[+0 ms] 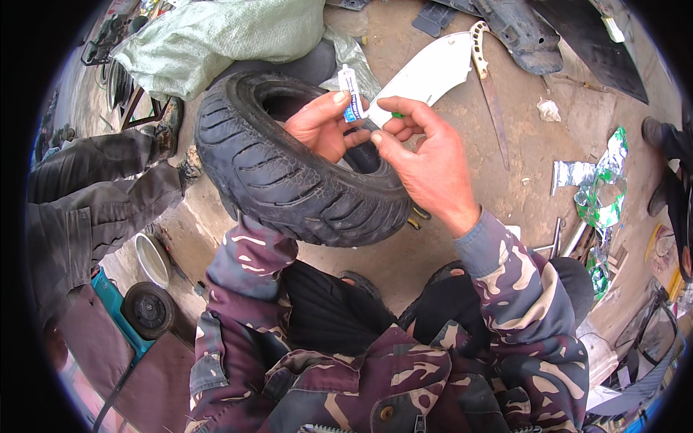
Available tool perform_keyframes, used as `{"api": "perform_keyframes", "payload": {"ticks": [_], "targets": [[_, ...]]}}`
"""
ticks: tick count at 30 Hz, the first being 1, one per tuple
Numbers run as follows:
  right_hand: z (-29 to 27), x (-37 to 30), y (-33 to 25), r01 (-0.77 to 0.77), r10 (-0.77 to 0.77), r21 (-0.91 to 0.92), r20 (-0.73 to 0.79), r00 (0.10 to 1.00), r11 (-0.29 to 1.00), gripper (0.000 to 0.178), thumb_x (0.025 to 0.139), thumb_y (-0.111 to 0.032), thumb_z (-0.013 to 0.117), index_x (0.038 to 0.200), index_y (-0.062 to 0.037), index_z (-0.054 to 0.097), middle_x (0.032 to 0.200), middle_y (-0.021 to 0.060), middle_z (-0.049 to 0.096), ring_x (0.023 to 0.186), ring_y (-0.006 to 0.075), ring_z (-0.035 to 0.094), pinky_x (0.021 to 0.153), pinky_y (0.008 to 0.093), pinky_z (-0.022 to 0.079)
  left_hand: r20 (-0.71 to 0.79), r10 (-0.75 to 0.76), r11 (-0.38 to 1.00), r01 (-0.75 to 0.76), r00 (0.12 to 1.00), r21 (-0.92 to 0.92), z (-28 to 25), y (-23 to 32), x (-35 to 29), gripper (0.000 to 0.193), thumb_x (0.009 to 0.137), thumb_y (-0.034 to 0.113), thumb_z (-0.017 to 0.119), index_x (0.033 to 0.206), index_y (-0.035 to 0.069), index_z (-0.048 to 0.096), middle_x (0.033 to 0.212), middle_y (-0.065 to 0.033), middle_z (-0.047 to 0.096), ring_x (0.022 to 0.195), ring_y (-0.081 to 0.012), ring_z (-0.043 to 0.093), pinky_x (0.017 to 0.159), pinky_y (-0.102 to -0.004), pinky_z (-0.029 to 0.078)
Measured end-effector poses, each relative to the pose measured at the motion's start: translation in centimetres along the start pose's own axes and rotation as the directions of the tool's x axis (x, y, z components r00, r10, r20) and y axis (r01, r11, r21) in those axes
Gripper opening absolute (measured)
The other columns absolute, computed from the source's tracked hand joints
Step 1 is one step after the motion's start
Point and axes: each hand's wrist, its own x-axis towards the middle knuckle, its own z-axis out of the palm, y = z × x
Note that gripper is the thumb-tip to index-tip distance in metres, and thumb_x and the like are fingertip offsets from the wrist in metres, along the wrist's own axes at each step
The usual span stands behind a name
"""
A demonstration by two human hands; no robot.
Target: The person retrieves a small tube and cap from a bucket, then applies a substance from the tube to the inner surface of a small tire. They rotate the tire to spread the substance and later handle the cap and a small blue object.
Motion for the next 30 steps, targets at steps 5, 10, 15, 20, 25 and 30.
{"api": "perform_keyframes", "payload": {"ticks": [5, 10, 15, 20, 25, 30], "targets": [[0.6, -0.2, 0.9, 0.157, -0.157, -0.011, -0.041, 0.987, 0.988, 0.03, 0.087, -0.009, 0.08, 0.117, -0.0081, 0.077, 0.096, 0.0077, 0.07, 0.082, 0.0192, 0.067, 0.078, 0.0352, 0.056, -0.026, -0.149, 0.987, 0.148, 0.988, -0.057, 0.3, -0.5, 0.4, 0.025, 0.111, 0.028, 0.061, 0.122, 0.007, 0.069, 0.122, -0.0105, 0.075, 0.122, -0.0263, 0.069, 0.106, -0.046, 0.056], [0.6, 0.2, 1.5, 0.22, -0.227, -0.083, -0.09, 0.97, 0.972, 0.026, 0.086, -0.011, 0.083, 0.111, -0.0091, 0.076, 0.091, 0.0069, 0.07, 0.081, 0.0224, 0.067, 0.075, 0.0381, 0.055, -0.019, -0.196, 0.972, 0.192, 0.98, -0.134, 0.2, -1.3, 0.3, 0.025, 0.111, 0.027, 0.061, 0.123, 0.007, 0.068, 0.123, -0.0128, 0.074, 0.122, -0.0277, 0.07, 0.106, -0.0486, 0.057], [0.3, 0.0, 2.1, 0.266, -0.28, -0.176, -0.065, 0.958, 0.948, 0.025, 0.087, 0.0, 0.084, 0.111, -0.002, 0.075, 0.101, 0.0064, 0.072, 0.079, 0.0121, 0.069, 0.073, 0.0298, 0.056, -0.006, -0.18, 0.977, 0.179, 0.984, -0.113, -0.1, -1.6, 0.8, 0.025, 0.111, 0.027, 0.062, 0.122, 0.006, 0.069, 0.123, -0.0133, 0.074, 0.122, -0.027, 0.07, 0.105, -0.048, 0.058], [0.1, 0.4, 2.2, 0.295, -0.32, -0.252, -0.065, 0.945, 0.922, 0.023, 0.085, -0.009, 0.086, 0.106, -0.0062, 0.076, 0.096, 0.006, 0.07, 0.082, 0.0189, 0.069, 0.074, 0.0349, 0.056, -0.021, -0.157, 0.983, 0.154, 0.987, -0.097, -0.1, -2.0, 0.8, 0.025, 0.11, 0.028, 0.063, 0.122, 0.006, 0.069, 0.121, -0.0113, 0.074, 0.118, -0.0244, 0.071, 0.104, -0.047, 0.057], [0.1, 0.6, 2.4, 0.347, -0.39, -0.295, -0.1, 0.915, 0.89, 0.021, 0.083, -0.02, 0.086, 0.1, -0.0122, 0.077, 0.092, 0.0057, 0.068, 0.087, 0.0289, 0.069, 0.076, 0.0435, 0.055, -0.003, -0.082, 0.995, 0.081, 0.997, -0.066, 0.1, -2.5, 0.7, 0.025, 0.11, 0.028, 0.064, 0.123, 0.007, 0.068, 0.12, -0.0098, 0.074, 0.114, -0.0216, 0.071, 0.103, -0.0458, 0.057], [0.2, 0.4, 2.1, 0.309, -0.35, -0.301, -0.09, 0.933, 0.902, 0.019, 0.085, -0.022, 0.085, 0.096, -0.0098, 0.074, 0.093, 0.007, 0.068, 0.079, 0.0273, 0.07, 0.069, 0.0424, 0.055, 0.043, -0.004, 0.999, 0.005, 0.999, -0.033, 0.1, -2.5, 1.0, 0.027, 0.109, 0.027, 0.065, 0.125, 0.006, 0.067, 0.119, -0.0085, 0.073, 0.112, -0.0203, 0.07, 0.103, -0.0447, 0.056]]}}
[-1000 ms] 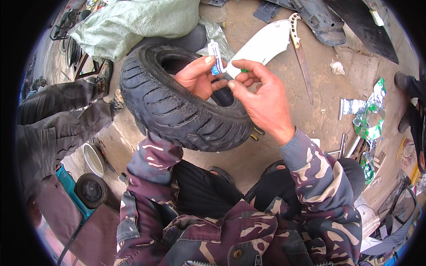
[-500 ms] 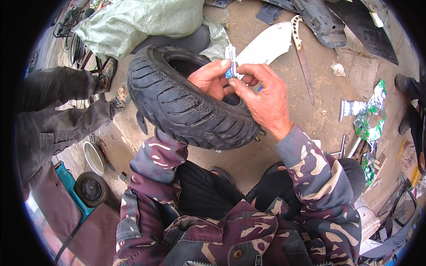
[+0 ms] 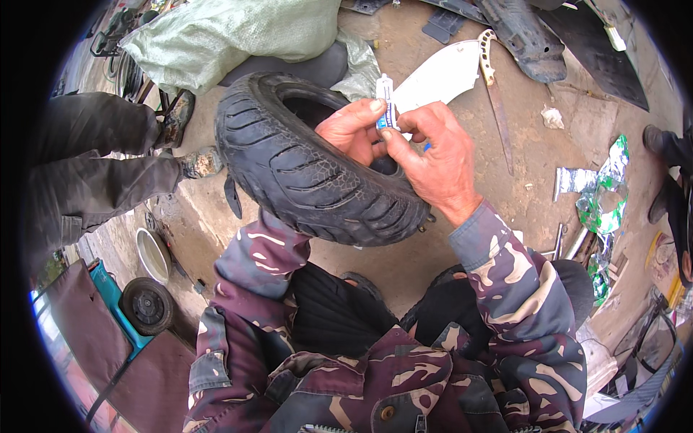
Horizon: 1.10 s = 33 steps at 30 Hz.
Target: The person retrieves a small tube and cap from a bucket, then applies a substance from the tube to the inner surface of a small tire. They rotate the tire to spread the substance and later handle the cap and a small blue object.
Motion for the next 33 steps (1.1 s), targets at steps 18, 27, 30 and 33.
{"api": "perform_keyframes", "payload": {"ticks": [18, 27, 30, 33], "targets": [[-4.3, 1.3, 1.4, -0.393, 0.33, 0.255, 0.255, 0.909, 0.884, 0.026, 0.103, -0.013, 0.06, 0.125, -0.0005, 0.065, 0.081, 0.0043, 0.071, 0.067, 0.0091, 0.06, 0.065, 0.0288, 0.05, -0.073, 0.185, 0.846, -0.121, 0.98, 0.519, -2.5, 1.6, -0.7, 0.027, 0.106, 0.012, 0.069, 0.129, -0.002, 0.068, 0.117, -0.0095, 0.075, 0.108, -0.0185, 0.071, 0.097, -0.0411, 0.057], [-4.7, 0.7, 2.2, -0.454, 0.295, 0.443, 0.383, 0.876, 0.773, 0.028, 0.108, -0.015, 0.061, 0.131, -0.0002, 0.067, 0.094, 0.0026, 0.073, 0.073, 0.0087, 0.062, 0.068, 0.0257, 0.052, -0.087, 0.069, 0.762, 0.004, 0.994, 0.647, -1.3, 1.8, -1.9, 0.027, 0.102, 0.008, 0.075, 0.124, -0.007, 0.071, 0.11, -0.0076, 0.075, 0.101, -0.0114, 0.066, 0.092, -0.0285, 0.05], [-4.8, 0.7, 2.6, -0.414, 0.277, 0.401, 0.357, 0.892, 0.817, 0.026, 0.107, -0.012, 0.065, 0.13, -0.0027, 0.072, 0.101, 0.0024, 0.073, 0.081, 0.0094, 0.063, 0.074, 0.0269, 0.053, -0.12, 0.033, 0.679, 0.066, 0.992, 0.731, -0.5, 2.1, -1.9, 0.025, 0.102, 0.007, 0.073, 0.123, -0.006, 0.071, 0.111, -0.0088, 0.076, 0.103, -0.0141, 0.069, 0.096, -0.0315, 0.053], [-4.9, 0.6, 2.8, -0.386, 0.238, 0.418, 0.364, 0.901, 0.822, 0.026, 0.104, -0.008, 0.068, 0.128, -0.0039, 0.075, 0.106, 0.0028, 0.073, 0.089, 0.0102, 0.065, 0.082, 0.0283, 0.054, -0.153, 0.01, 0.618, 0.114, 0.988, 0.778, 0.0, 2.1, -1.9, 0.022, 0.102, 0.005, 0.071, 0.12, -0.007, 0.073, 0.11, -0.0084, 0.076, 0.104, -0.0134, 0.068, 0.095, -0.0312, 0.052]]}}
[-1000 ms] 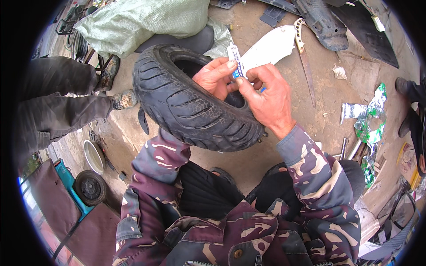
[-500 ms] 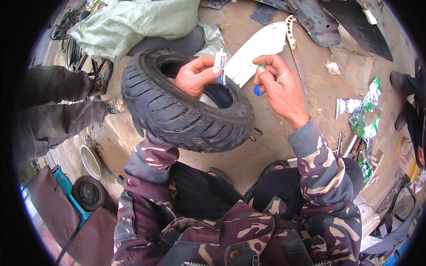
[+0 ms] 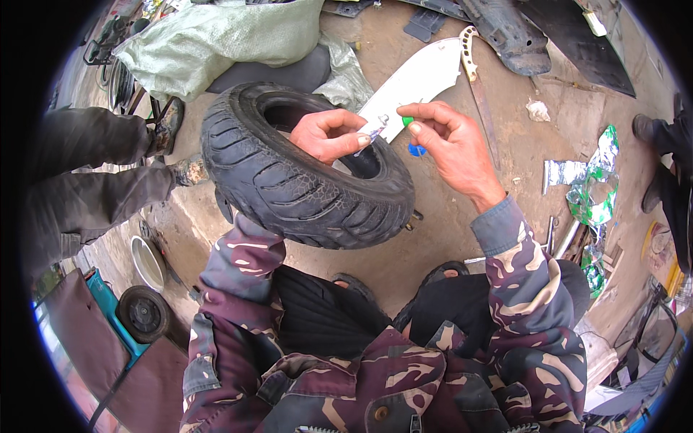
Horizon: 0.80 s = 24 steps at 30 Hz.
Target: The person retrieves a small tube and cap from a bucket, then applies a substance from the tube to the inner surface of a small tire. They rotate the tire to spread the substance and later handle the cap and a small blue object.
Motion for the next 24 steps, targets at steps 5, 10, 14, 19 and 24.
{"api": "perform_keyframes", "payload": {"ticks": [5, 10, 14, 19, 24], "targets": [[0.0, -0.1, 0.0, -0.036, 0.037, 0.011, -0.019, 0.999, 0.999, 0.025, 0.102, -0.006, 0.071, 0.126, 0.0, 0.072, 0.108, 0.0054, 0.074, 0.096, 0.011, 0.068, 0.088, 0.0286, 0.056, 0.012, 0.05, 0.999, -0.05, 0.999, -0.004, 0.5, -0.4, 0.1, 0.024, 0.1, 0.008, 0.074, 0.12, -0.005, 0.074, 0.105, -0.005, 0.074, 0.097, -0.0103, 0.064, 0.088, -0.0287, 0.05], [0.1, 0.1, 0.0, -0.072, 0.072, -0.002, 0.028, 0.997, 0.997, 0.025, 0.101, -0.006, 0.072, 0.125, 0.0009, 0.071, 0.106, 0.0058, 0.075, 0.094, 0.0104, 0.069, 0.085, 0.0276, 0.057, 0.036, 0.099, 0.991, -0.102, 0.994, 0.09, 0.3, -0.7, 0.5, 0.031, 0.095, 0.016, 0.081, 0.121, -0.001, 0.077, 0.088, 0.0047, 0.067, 0.078, -0.004, 0.055, 0.068, -0.0245, 0.041], [0.3, 0.1, 0.2, -0.064, 0.067, -0.044, 0.048, 0.997, 0.997, 0.024, 0.101, -0.007, 0.073, 0.123, 0.0013, 0.072, 0.104, 0.0043, 0.075, 0.09, 0.0096, 0.068, 0.082, 0.0271, 0.056, 0.04, 0.071, 0.988, -0.076, 0.997, 0.132, 0.2, -0.6, 0.4, 0.031, 0.094, 0.015, 0.082, 0.121, 0.0, 0.077, 0.083, 0.0064, 0.064, 0.073, -0.0032, 0.052, 0.064, -0.0251, 0.038], [0.4, 0.3, 0.5, -0.062, 0.067, -0.121, 0.036, 0.997, 0.991, 0.024, 0.1, -0.015, 0.076, 0.117, 0.0023, 0.075, 0.095, 0.0032, 0.075, 0.082, 0.0091, 0.067, 0.075, 0.028, 0.056, 0.06, 0.089, 0.987, -0.096, 0.994, 0.13, 0.1, -0.5, 0.4, 0.029, 0.095, 0.013, 0.081, 0.12, 0.0, 0.077, 0.081, 0.0071, 0.063, 0.072, -0.0031, 0.053, 0.063, -0.0253, 0.038], [1.0, 0.4, 0.3, -0.055, 0.051, -0.293, -0.022, 0.998, 0.955, 0.03, 0.1, -0.029, 0.077, 0.098, 0.0008, 0.075, 0.077, 0.0063, 0.071, 0.068, 0.0131, 0.063, 0.064, 0.0335, 0.052, 0.068, 0.189, 0.948, -0.2, 0.98, 0.247, 0.4, 0.1, 0.2, 0.024, 0.092, 0.009, 0.08, 0.112, -0.003, 0.078, 0.089, 0.0, 0.064, 0.082, -0.0069, 0.058, 0.071, -0.0271, 0.043]]}}
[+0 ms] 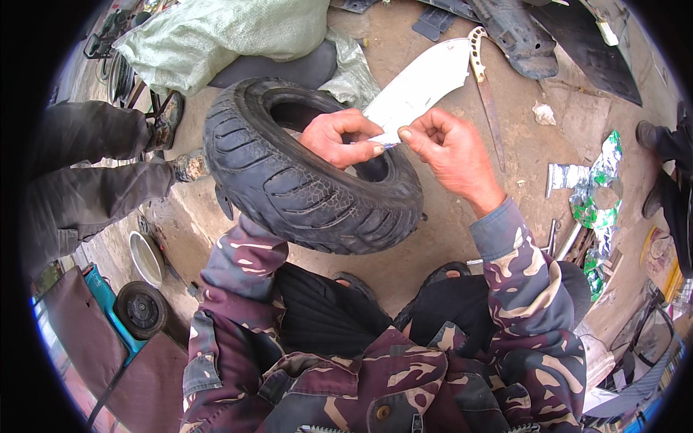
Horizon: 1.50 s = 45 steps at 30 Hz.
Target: The person retrieves a small tube and cap from a bucket, then applies a substance from the tube to the inner surface of a small tire. They rotate the tire to spread the substance and later handle the cap and a small blue object.
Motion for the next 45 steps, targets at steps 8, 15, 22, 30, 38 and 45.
{"api": "perform_keyframes", "payload": {"ticks": [8, 15, 22, 30, 38, 45], "targets": [[0.8, 0.1, -0.4, -0.018, 0.005, -0.236, -0.053, 0.999, 0.972, 0.046, 0.101, -0.041, 0.073, 0.085, 0.0011, 0.067, 0.065, 0.0171, 0.057, 0.06, 0.0256, 0.057, 0.059, 0.042, 0.046, 0.01, 0.009, 1.0, -0.009, 1.0, -0.014, 0.4, 0.7, -0.1, 0.022, 0.092, 0.008, 0.079, 0.109, -0.005, 0.077, 0.091, -0.0026, 0.064, 0.085, -0.0089, 0.059, 0.077, -0.0281, 0.044], [0.6, -0.1, -0.8, 0.093, -0.097, -0.061, -0.056, 0.994, 0.994, 0.036, 0.099, -0.034, 0.075, 0.095, 0.0013, 0.067, 0.072, 0.0158, 0.062, 0.064, 0.0257, 0.059, 0.063, 0.0421, 0.048, 0.001, -0.048, 0.996, 0.048, 0.999, -0.074, 0.3, 0.9, -0.6, 0.02, 0.093, 0.009, 0.079, 0.107, -0.005, 0.077, 0.091, -0.0014, 0.063, 0.083, -0.0075, 0.057, 0.073, -0.0273, 0.042], [0.7, -0.3, -1.3, 0.108, -0.119, -0.284, -0.021, 0.993, 0.953, 0.034, 0.103, -0.031, 0.072, 0.095, 0.001, 0.065, 0.076, 0.0098, 0.065, 0.069, 0.0176, 0.058, 0.064, 0.0372, 0.047, 0.044, -0.045, 0.999, 0.046, 0.998, -0.014, 0.5, 0.6, -0.3, 0.017, 0.092, 0.006, 0.081, 0.106, -0.002, 0.077, 0.09, -0.0012, 0.062, 0.084, -0.0067, 0.058, 0.073, -0.0267, 0.043], [1.8, -0.4, -1.7, -0.002, 0.003, 0.004, -0.111, 0.994, 1.0, 0.032, 0.102, -0.03, 0.076, 0.106, 0.0019, 0.071, 0.089, 0.0056, 0.073, 0.08, 0.0124, 0.065, 0.075, 0.0317, 0.054, -0.144, -0.088, 0.95, 0.04, 0.986, -0.31, 0.7, -1.3, 0.0, 0.021, 0.095, 0.008, 0.082, 0.111, -0.003, 0.076, 0.097, -0.0025, 0.071, 0.087, -0.0077, 0.062, 0.075, -0.0265, 0.047], [1.9, -0.6, -1.3, -0.029, 0.03, 0.011, -0.064, 0.998, 1.0, 0.038, 0.096, -0.023, 0.077, 0.121, 0.0048, 0.073, 0.098, 0.0122, 0.079, 0.081, 0.0159, 0.07, 0.077, 0.0347, 0.058, -0.214, -0.144, 0.738, -0.039, 0.966, -0.673, 0.1, -2.1, 0.8, 0.032, 0.097, 0.008, 0.08, 0.123, -0.002, 0.065, 0.1, -0.007, 0.076, 0.085, -0.0114, 0.069, 0.077, -0.0273, 0.054], [2.3, -0.6, -1.1, -0.039, 0.041, 0.077, -0.024, 0.999, 0.996, 0.031, 0.096, -0.021, 0.077, 0.114, 0.004, 0.075, 0.097, 0.0103, 0.079, 0.084, 0.0158, 0.071, 0.078, 0.0342, 0.058, -0.144, -0.206, 0.702, 0.043, 0.968, -0.711, 0.7, -1.4, 0.9, 0.029, 0.098, 0.012, 0.079, 0.121, 0.002, 0.064, 0.099, -0.0065, 0.074, 0.081, -0.0124, 0.068, 0.075, -0.0283, 0.055]]}}
